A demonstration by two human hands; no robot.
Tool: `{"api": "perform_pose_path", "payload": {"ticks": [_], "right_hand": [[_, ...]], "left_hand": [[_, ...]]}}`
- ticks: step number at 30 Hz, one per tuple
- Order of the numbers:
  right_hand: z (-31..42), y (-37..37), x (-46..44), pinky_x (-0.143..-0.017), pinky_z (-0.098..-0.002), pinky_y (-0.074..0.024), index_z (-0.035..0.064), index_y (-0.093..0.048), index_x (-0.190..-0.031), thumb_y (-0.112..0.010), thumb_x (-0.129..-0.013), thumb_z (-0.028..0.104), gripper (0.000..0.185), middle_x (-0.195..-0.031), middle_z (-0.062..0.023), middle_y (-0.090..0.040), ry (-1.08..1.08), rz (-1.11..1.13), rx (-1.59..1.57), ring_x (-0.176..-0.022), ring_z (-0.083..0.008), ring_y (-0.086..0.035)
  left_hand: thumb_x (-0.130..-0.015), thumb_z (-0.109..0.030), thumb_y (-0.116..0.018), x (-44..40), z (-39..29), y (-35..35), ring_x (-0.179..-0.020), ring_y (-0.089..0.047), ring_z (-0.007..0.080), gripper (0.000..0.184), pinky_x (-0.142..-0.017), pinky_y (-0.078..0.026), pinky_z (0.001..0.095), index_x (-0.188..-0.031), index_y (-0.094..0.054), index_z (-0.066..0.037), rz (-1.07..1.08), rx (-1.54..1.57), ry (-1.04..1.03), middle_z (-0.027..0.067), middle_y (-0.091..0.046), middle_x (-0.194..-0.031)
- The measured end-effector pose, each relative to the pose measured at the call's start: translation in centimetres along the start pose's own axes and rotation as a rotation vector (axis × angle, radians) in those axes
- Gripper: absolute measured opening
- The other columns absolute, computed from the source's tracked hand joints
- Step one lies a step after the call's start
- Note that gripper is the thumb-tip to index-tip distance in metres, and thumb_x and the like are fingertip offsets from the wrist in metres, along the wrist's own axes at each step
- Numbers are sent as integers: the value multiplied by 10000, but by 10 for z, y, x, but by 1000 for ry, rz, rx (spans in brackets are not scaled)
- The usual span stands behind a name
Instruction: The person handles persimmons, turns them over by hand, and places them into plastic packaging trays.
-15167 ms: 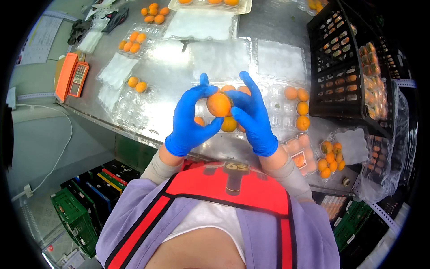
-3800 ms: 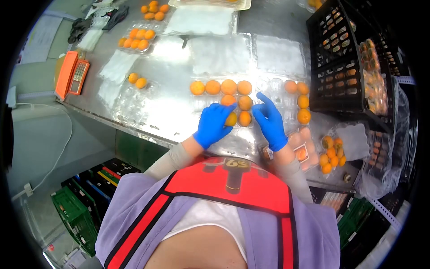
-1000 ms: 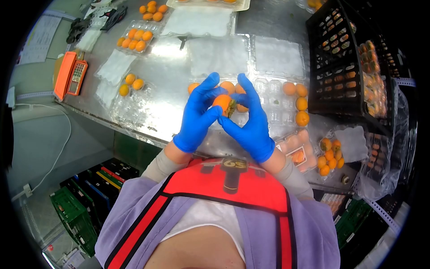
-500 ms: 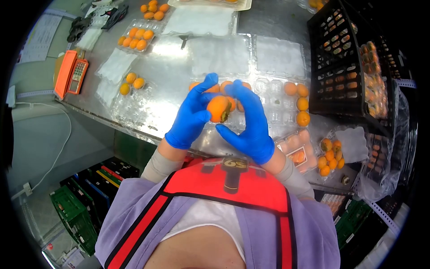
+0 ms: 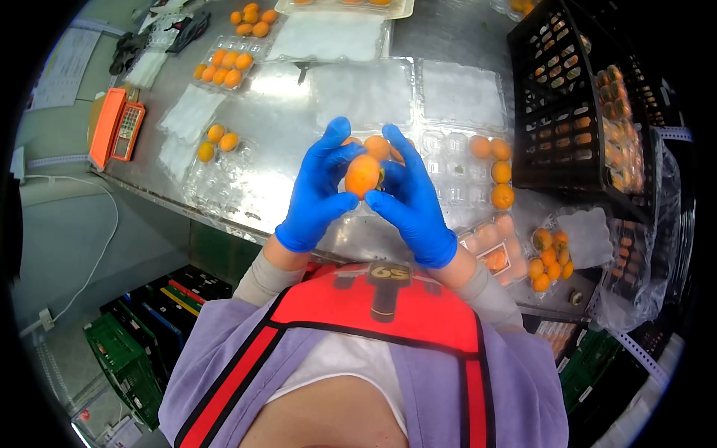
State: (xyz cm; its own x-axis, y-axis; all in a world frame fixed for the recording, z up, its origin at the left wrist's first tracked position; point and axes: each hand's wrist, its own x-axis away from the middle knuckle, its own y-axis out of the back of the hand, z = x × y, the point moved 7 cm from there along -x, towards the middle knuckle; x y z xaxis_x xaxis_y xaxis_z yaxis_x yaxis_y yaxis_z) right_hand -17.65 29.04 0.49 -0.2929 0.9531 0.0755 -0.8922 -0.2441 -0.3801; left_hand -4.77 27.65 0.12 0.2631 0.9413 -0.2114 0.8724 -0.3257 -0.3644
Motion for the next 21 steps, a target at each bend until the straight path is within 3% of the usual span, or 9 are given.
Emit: {"api": "perform_pose_path", "payload": {"ticks": [4,6,7,9,12,15,19,21], "right_hand": [[2,0,1,-941,-315,-419,108,-197,-1459,-644,-808,25,794,-1199,-82,-523,91,-13,228,-1063,-160,-534],[0,2,1,-920,-305,-438,93,-272,-1433,-651,-806,24,736,-1195,-71,-521,90,-71,214,-1057,-157,-543],[-1,2,2,-920,-305,-438,93,-272,-1433,-651,-806,24,736,-1195,-71,-521,89,-70,213,-1057,-157,-543],[-6,4,3,-894,-287,-451,89,-350,-1398,-648,-810,23,663,-1195,-58,-518,23,-92,191,-1051,-145,-541],[-5,2,3,-866,-260,-458,97,-393,-1374,-644,-814,22,618,-1169,-38,-514,41,-102,137,-1015,-122,-536],[-10,4,7,-842,-239,-455,106,-400,-1367,-643,-816,20,608,-1138,-27,-509,9,-120,142,-968,-96,-525],[-5,5,4,-819,-231,-455,105,-397,-1366,-642,-817,21,607,-1105,-20,-508,-12,-144,155,-940,-84,-517],[-5,4,4,-821,-233,-454,108,-384,-1374,-638,-820,23,615,-1098,-20,-515,-24,-120,132,-947,-85,-518]], "left_hand": [[-762,-37,-677,-1,1,-6,-1200,-477,188,734,-1045,-347,367,-1403,-321,-59,-5,84,63,87,-324,-1457],[-805,-45,-632,-1,1,-7,-1144,-504,175,546,-993,-392,339,-1310,-425,-37,-99,7,44,88,-437,-1361],[-805,-45,-632,-1,3,-8,-1144,-504,175,546,-993,-392,339,-1310,-425,-37,-100,7,45,88,-437,-1361],[-851,-81,-589,0,7,-8,-1071,-531,157,326,-941,-419,311,-1163,-520,-15,-128,-100,70,85,-543,-1209],[-900,-101,-535,0,7,-9,-1016,-545,146,178,-905,-428,287,-1047,-562,-5,-185,-132,127,81,-583,-1111],[-929,-104,-496,-7,11,-5,-1017,-552,149,176,-918,-428,289,-1049,-572,1,-193,24,107,85,-585,-1115],[-943,-98,-472,-11,5,-3,-1050,-544,155,210,-940,-424,299,-1106,-562,-1,-216,-7,72,88,-571,-1174],[-942,-99,-470,-10,11,1,-1076,-537,158,264,-960,-418,306,-1180,-536,-7,-250,88,155,95,-539,-1248]]}}
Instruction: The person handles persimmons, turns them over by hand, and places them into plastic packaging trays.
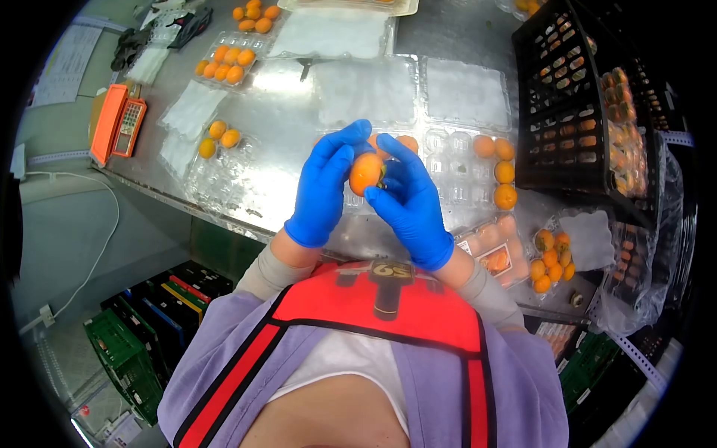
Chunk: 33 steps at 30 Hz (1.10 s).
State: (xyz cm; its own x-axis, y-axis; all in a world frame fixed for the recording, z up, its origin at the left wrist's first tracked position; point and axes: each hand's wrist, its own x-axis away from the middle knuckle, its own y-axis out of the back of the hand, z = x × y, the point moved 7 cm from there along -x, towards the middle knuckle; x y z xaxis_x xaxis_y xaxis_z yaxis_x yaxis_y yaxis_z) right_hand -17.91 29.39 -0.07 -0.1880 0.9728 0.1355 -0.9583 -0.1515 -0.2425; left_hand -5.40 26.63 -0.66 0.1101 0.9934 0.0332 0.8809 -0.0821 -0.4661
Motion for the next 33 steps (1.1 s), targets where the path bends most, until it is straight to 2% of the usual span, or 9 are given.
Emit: {"api": "perform_pose_path", "payload": {"ticks": [4,10,15,19,24,28,30,31,33], "right_hand": [[0,0,0,-829,-234,-451,110,-374,-1380,-634,-821,21,622,-1098,-23,-524,2,3,-9,-945,-84,-516],[-3,3,-1,-886,-266,-449,106,-343,-1397,-635,-811,10,661,-1234,-61,-486,16,7,5,-1050,-123,-525],[9,5,0,-955,-315,-425,57,-300,-1408,-668,-779,20,729,-1339,-81,-437,220,-16,172,-1154,-181,-497],[12,12,-2,-984,-339,-406,36,-309,-1399,-689,-757,25,746,-1378,-108,-417,316,-51,287,-1178,-208,-493],[17,8,-1,-1010,-357,-381,25,-366,-1368,-708,-728,16,726,-1350,-148,-459,421,-37,446,-1203,-245,-485],[18,7,-4,-999,-394,-376,41,-426,-1323,-709,-726,51,660,-1316,-153,-487,500,6,557,-1193,-310,-487],[28,3,-2,-987,-410,-381,42,-443,-1307,-707,-728,96,639,-1296,-146,-499,603,-20,801,-1175,-334,-485],[30,0,-1,-972,-425,-394,46,-440,-1312,-707,-723,125,652,-1269,-152,-511,675,-12,871,-1154,-352,-484],[23,-1,-2,-911,-418,-437,82,-445,-1321,-705,-722,132,655,-1224,-153,-529,658,11,914,-1100,-358,-512]], "left_hand": [[-916,-67,-489,0,6,5,-1100,-525,158,328,-964,-418,309,-1240,-496,-15,31,89,51,94,-491,-1315],[-811,-45,-591,2,-6,-3,-1149,-499,164,559,-965,-427,322,-1338,-405,-48,147,-83,41,75,-418,-1388],[-783,-62,-626,2,-7,-5,-1250,-425,193,714,-1011,-393,361,-1416,-296,-90,323,-1,28,38,-311,-1463],[-792,-91,-648,2,6,2,-1272,-401,203,760,-1020,-381,375,-1442,-255,-110,304,36,67,29,-301,-1467],[-772,-145,-722,5,12,1,-1222,-447,205,831,-980,-409,356,-1452,-244,-123,302,49,165,62,-404,-1365],[-750,-133,-741,6,8,0,-1156,-499,196,841,-962,-422,343,-1445,-267,-120,238,-25,108,77,-477,-1266],[-732,-136,-758,6,12,10,-1090,-540,187,836,-936,-435,329,-1432,-300,-110,164,-309,41,79,-523,-1190],[-721,-132,-757,5,7,10,-1030,-566,175,815,-902,-448,315,-1416,-332,-98,134,-475,-92,80,-550,-1133],[-717,-134,-756,8,19,9,-1025,-565,172,810,-890,-451,313,-1411,-340,-94,121,-496,-67,82,-549,-1133]]}}
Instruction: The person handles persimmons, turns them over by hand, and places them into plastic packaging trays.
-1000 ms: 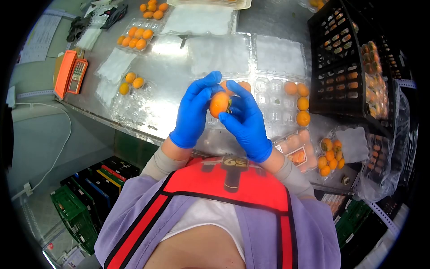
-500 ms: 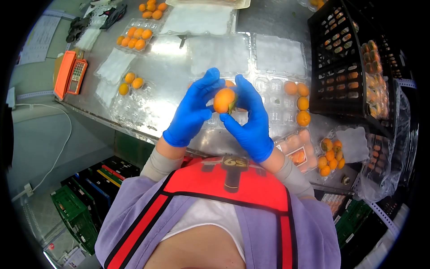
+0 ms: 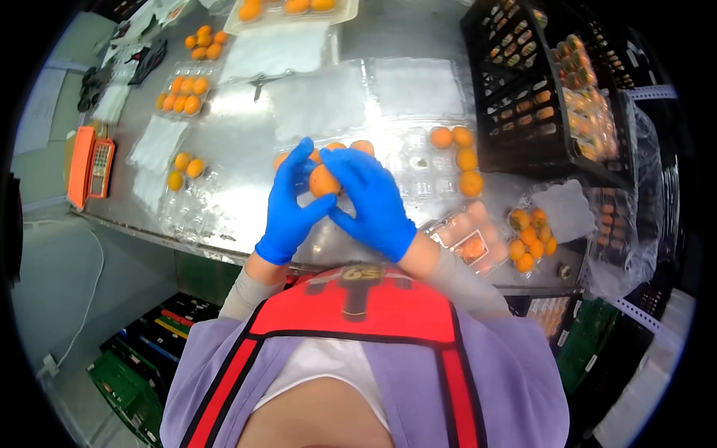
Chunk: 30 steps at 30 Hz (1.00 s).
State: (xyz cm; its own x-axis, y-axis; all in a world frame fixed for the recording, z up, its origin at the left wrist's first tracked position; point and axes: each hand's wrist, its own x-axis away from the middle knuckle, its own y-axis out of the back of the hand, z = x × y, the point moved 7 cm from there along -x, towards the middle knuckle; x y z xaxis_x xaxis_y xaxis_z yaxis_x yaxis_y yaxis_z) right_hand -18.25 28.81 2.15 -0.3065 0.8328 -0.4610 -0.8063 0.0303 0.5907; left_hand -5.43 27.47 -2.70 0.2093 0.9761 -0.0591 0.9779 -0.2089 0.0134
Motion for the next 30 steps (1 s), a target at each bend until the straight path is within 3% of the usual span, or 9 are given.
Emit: {"api": "perform_pose_path", "payload": {"ticks": [3,5,11,14,17,19,26,28,30], "right_hand": [[-11,-9,11,-883,-407,-455,105,-458,-1318,-703,-722,127,645,-1204,-151,-536,-74,42,7,-1072,-356,-528],[-20,-14,17,-874,-402,-460,116,-465,-1316,-704,-721,122,641,-1198,-150,-539,-143,64,-7,-1060,-353,-535],[-91,1,40,-1017,-352,-374,28,-369,-1377,-699,-765,107,700,-1328,-145,-477,-422,-229,-370,-1223,-249,-466],[-139,19,50,-1029,-334,-358,15,-347,-1386,-678,-778,32,692,-1357,-120,-441,-433,-285,-308,-1225,-211,-450],[-171,32,56,-1031,-358,-351,36,-395,-1367,-683,-774,66,661,-1328,-119,-479,-437,-266,-50,-1222,-252,-451],[-174,37,53,-991,-437,-363,116,-438,-1354,-669,-778,248,635,-1221,-154,-545,-365,-189,490,-1190,-331,-462],[-191,31,59,-1022,-454,-296,171,-509,-1302,-614,-828,304,504,-1274,-125,-533,-445,13,734,-1245,-347,-400],[-182,38,60,-961,-454,-366,144,-564,-1196,-582,-833,281,388,-1184,-103,-572,-271,-71,883,-1135,-332,-492],[-177,55,59,-938,-434,-393,129,-584,-1142,-590,-829,261,340,-1153,-116,-584,-275,-115,807,-1110,-331,-511]], "left_hand": [[-710,-129,-747,4,7,-10,-1027,-554,166,793,-882,-448,316,-1398,-355,-85,-36,-49,42,80,-540,-1141],[-722,-136,-739,6,11,-16,-1110,-514,193,824,-935,-420,337,-1419,-305,-69,-26,-55,71,82,-513,-1237],[-763,-157,-722,5,16,-6,-1125,-493,201,851,-946,-404,343,-1460,-235,-110,2,-21,112,103,-460,-1310],[-759,-179,-739,7,30,3,-1071,-512,184,855,-909,-411,336,-1458,-249,-134,-65,-10,177,94,-471,-1297],[-762,-184,-732,10,40,4,-1068,-510,181,833,-907,-407,337,-1451,-266,-127,-72,13,208,89,-471,-1300],[-764,-181,-727,12,43,3,-1067,-510,181,819,-907,-407,334,-1446,-277,-123,-63,12,210,89,-471,-1306],[-803,-112,-673,15,50,15,-1084,-497,181,739,-921,-408,317,-1439,-296,-119,-68,-2,245,103,-443,-1333],[-803,-116,-674,18,55,22,-1086,-497,183,737,-924,-407,323,-1437,-299,-117,-96,-29,245,103,-450,-1328],[-803,-121,-675,24,61,32,-1088,-497,186,734,-927,-407,329,-1436,-303,-114,-132,-62,248,104,-457,-1323]]}}
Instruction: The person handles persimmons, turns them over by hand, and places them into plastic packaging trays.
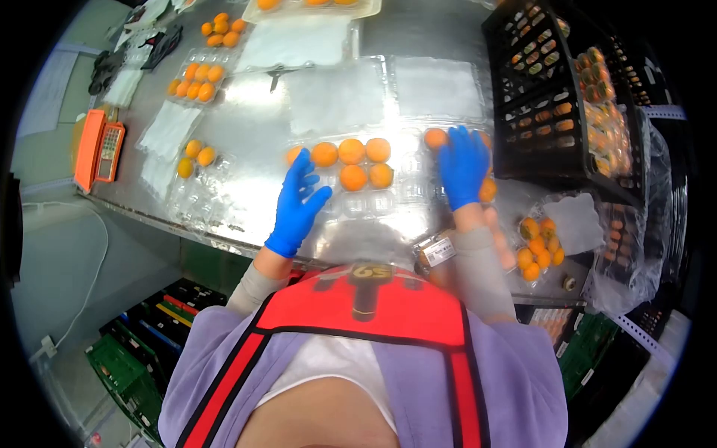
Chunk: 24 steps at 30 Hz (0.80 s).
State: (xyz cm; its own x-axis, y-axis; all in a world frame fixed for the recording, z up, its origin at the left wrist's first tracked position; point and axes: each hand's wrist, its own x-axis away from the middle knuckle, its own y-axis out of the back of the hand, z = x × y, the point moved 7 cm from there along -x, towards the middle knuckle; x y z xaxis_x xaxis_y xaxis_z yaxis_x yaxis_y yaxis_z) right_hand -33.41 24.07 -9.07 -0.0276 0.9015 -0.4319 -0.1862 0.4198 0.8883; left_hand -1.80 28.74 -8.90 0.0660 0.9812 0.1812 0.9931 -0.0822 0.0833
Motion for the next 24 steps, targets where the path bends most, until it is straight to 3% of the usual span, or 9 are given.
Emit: {"api": "perform_pose_path", "payload": {"ticks": [3,5,7,9,14,17,23,24], "right_hand": [[-11,8,0,-882,-408,-438,100,-608,-1048,-601,-820,217,257,-1071,-134,-606,-53,-48,-109,-1047,-333,-542],[-22,8,1,-848,-403,-456,86,-612,-1008,-605,-816,194,220,-1019,-140,-616,-83,-70,-142,-1009,-336,-555],[-19,11,2,-811,-435,-456,71,-616,-962,-611,-810,173,183,-947,-137,-616,58,-169,-102,-937,-349,-563],[-20,12,2,-798,-436,-459,74,-619,-948,-613,-807,170,170,-930,-134,-615,52,-155,-94,-913,-349,-567],[-15,16,-3,-794,-421,-474,88,-627,-925,-630,-788,158,153,-944,-128,-623,-44,-28,-91,-893,-339,-582],[-21,11,1,-797,-415,-475,99,-621,-930,-638,-775,157,166,-955,-118,-625,-37,-56,-72,-904,-330,-580],[-6,25,10,-875,-386,-459,61,-593,-1119,-655,-781,122,350,-1081,-147,-609,-84,-113,-212,-1001,-310,-578],[2,29,11,-907,-369,-442,47,-550,-1189,-646,-795,103,409,-1125,-135,-594,-121,-86,-383,-1044,-280,-562]], "left_hand": [[-798,-127,-678,-1,5,2,-1114,-502,209,720,-935,-408,348,-1423,-320,-95,-32,-152,-69,111,-469,-1326],[-784,-147,-694,-2,-5,-7,-1132,-509,241,704,-938,-412,369,-1396,-352,-73,-21,-300,-335,121,-471,-1338],[-759,-166,-711,-1,-14,-14,-1144,-507,291,697,-941,-414,392,-1366,-385,-62,-46,-444,-412,135,-486,-1323],[-716,-164,-711,-3,-27,-28,-1069,-526,316,730,-901,-427,408,-1368,-395,-80,-21,-649,-533,135,-544,-1198],[-690,-165,-706,-17,-14,-53,-1120,-477,289,721,-939,-374,412,-1352,-423,-126,70,-842,-507,94,-550,-1149],[-670,-134,-699,-20,-13,-57,-1057,-498,309,655,-898,-384,418,-1287,-483,-98,12,-914,-610,112,-568,-1096],[-673,-107,-698,-19,-23,-51,-1029,-519,314,625,-901,-390,408,-1265,-498,-95,57,-837,-652,107,-575,-1083],[-673,-106,-713,-19,-26,-44,-1051,-523,298,624,-922,-388,395,-1258,-497,-91,72,-668,-609,112,-564,-1134]]}}
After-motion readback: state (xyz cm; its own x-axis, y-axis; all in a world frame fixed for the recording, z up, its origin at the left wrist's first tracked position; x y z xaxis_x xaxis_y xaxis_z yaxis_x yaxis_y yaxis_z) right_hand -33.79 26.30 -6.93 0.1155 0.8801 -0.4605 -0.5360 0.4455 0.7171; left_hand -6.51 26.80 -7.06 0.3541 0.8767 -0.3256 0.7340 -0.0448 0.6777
